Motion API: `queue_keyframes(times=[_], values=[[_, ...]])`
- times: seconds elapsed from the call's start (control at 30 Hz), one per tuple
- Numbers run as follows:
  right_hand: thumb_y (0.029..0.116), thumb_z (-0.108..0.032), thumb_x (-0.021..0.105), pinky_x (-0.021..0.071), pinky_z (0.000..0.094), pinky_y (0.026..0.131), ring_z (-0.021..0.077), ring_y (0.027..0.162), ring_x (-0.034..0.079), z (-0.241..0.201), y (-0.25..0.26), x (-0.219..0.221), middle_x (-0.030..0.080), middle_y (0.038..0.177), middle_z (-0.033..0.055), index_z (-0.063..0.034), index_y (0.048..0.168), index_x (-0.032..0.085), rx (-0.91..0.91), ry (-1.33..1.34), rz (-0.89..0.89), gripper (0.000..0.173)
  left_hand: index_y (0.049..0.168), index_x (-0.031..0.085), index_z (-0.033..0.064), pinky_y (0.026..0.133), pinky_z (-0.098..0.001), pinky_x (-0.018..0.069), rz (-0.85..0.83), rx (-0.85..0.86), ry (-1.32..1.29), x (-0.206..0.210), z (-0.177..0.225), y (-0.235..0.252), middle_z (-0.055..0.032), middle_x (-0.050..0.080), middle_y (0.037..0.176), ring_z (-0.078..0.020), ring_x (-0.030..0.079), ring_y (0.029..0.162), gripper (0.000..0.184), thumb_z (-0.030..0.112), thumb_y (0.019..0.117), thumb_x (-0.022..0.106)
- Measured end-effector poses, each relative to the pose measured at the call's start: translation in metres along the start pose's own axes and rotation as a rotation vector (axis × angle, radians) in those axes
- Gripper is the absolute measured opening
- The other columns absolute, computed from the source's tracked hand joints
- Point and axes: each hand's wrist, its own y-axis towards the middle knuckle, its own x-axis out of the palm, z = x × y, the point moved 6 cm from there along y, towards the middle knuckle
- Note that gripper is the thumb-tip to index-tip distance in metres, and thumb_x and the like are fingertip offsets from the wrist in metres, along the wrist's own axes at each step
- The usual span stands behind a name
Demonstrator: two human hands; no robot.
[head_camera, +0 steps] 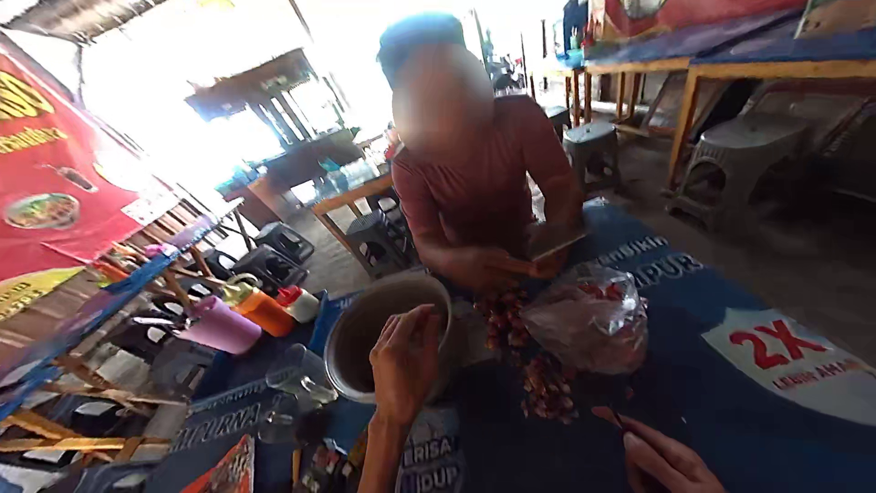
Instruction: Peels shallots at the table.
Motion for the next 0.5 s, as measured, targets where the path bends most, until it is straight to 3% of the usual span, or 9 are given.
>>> queue_keyframes(times=[0.07, 0.2, 0.33, 0.5], values=[[0.1084, -0.017, 0.035, 0.0455, 0.0214, 0.041, 0.0045, 0.045, 0.05, -0.003, -0.001, -0.003, 0.057, 0.068, -0.0059, -0.0034, 0.146, 0.049, -0.037, 0.004, -0.001, 0.043, 0.107, 0.076, 0.002, 0.075, -0.0215, 0.0566, -0.104, 0.036, -0.126, 0.02, 0.017, -0.014, -0.0067, 0.074, 0.092, -0.0075, 0.068, 0.082, 0.021, 0.016, 0.0988, 0.062], [0.108, -0.017, 0.035, 0.0444, 0.0188, 0.039, 0.0032, 0.044, 0.049, -0.005, -0.002, -0.003, 0.058, 0.068, -0.0065, -0.0038, 0.146, 0.05, -0.054, 0.054, 0.013, 0.043, 0.116, 0.072, -0.0017, 0.085, -0.0361, 0.0609, -0.369, -0.076, -0.162, 0.079, 0.016, -0.055, -0.0165, 0.073, 0.108, -0.0225, 0.073, 0.094, 0.026, 0.015, 0.0989, 0.061], [0.1076, -0.017, 0.035, 0.0438, 0.0183, 0.039, 0.003, 0.044, 0.048, -0.007, -0.002, -0.003, 0.057, 0.067, -0.0065, -0.004, 0.145, 0.051, -0.047, 0.075, 0.014, 0.043, 0.136, 0.058, -0.0072, 0.097, -0.0481, 0.0548, -0.402, -0.227, -0.083, 0.119, -0.005, -0.075, -0.029, 0.062, 0.131, -0.0399, 0.064, 0.117, 0.045, 0.015, 0.0977, 0.062], [0.1075, -0.018, 0.035, 0.0431, 0.018, 0.038, 0.0032, 0.043, 0.048, -0.006, -0.001, -0.003, 0.057, 0.067, -0.006, -0.0051, 0.145, 0.052, -0.041, 0.079, 0.013, 0.043, 0.147, 0.049, -0.0053, 0.108, -0.0536, 0.0459, -0.463, -0.259, -0.019, 0.149, -0.017, -0.068, -0.0298, 0.052, 0.144, -0.0452, 0.051, 0.134, 0.054, 0.018, 0.0987, 0.059]])
